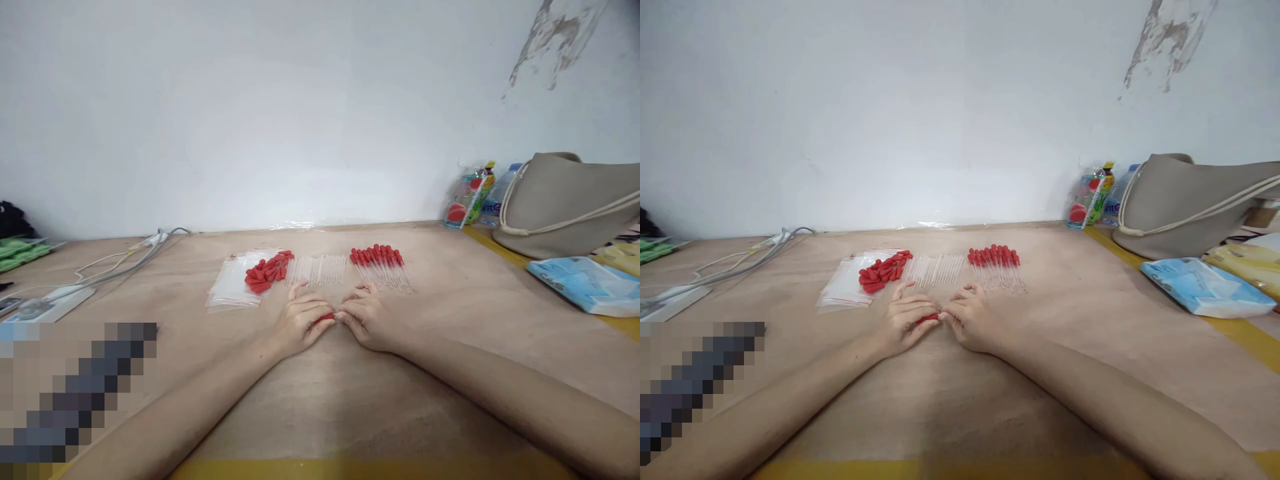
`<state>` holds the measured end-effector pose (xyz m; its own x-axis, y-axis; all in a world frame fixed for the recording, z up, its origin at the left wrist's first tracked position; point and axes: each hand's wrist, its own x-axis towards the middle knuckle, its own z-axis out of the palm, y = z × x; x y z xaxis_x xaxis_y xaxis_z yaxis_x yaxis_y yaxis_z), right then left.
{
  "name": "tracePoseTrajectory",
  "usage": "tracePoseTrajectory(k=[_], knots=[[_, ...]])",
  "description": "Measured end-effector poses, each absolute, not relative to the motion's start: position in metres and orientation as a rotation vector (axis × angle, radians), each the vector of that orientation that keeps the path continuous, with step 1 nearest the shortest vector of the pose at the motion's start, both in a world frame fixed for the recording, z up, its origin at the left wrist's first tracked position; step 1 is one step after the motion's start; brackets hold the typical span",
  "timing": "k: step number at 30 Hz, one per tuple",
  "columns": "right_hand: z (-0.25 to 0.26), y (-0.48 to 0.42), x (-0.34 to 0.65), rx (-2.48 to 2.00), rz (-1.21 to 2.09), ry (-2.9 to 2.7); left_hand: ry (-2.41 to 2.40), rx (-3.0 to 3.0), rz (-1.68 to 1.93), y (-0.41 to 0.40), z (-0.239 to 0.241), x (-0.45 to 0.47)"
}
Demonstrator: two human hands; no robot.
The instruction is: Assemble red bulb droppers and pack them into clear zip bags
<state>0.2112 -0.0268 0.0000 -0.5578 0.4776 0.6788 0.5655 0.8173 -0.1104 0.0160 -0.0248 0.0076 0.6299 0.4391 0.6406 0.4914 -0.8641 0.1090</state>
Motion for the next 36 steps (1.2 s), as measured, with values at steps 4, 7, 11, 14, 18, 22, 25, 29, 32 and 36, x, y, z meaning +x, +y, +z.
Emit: tracePoseTrajectory(k=[4,7,11,14,18,22,25,29,32,36], knots=[[0.002,-0.031,0.209,-0.806,-0.196,-2.276,-0.775,-2.756,-1.047,-0.024,0.007,0.015],[0.007,-0.03,0.209,-0.847,-0.204,-2.32,-0.839,-2.73,-1.0,-0.021,0.008,0.01],[0.023,-0.013,0.223,-1.032,-0.136,-2.302,-1.129,-2.656,-0.989,-0.018,0.011,0.003],[0.034,0.015,0.24,-1.318,0.048,-2.111,-1.296,-2.69,-1.013,-0.018,0.01,0.001],[0.038,0.054,0.253,-1.806,0.096,-1.849,-1.312,-2.807,-1.006,-0.018,0.007,0.002],[0.029,0.075,0.251,-1.912,0.086,-1.779,-1.315,-2.84,-0.995,-0.017,0.006,0.002],[0.023,0.079,0.25,-1.942,0.056,-1.772,-1.308,-2.85,-0.985,-0.017,0.005,0.001],[0.026,0.073,0.246,-1.986,0.014,-1.772,-1.316,-2.843,-0.984,-0.016,0.005,0.001],[0.032,0.064,0.234,-2.026,0.021,-1.792,-1.319,-2.841,-0.967,-0.016,0.005,0.002],[0.032,0.059,0.207,-2.044,0.12,-1.894,-1.301,-2.866,-0.938,-0.017,0.006,0.004]])
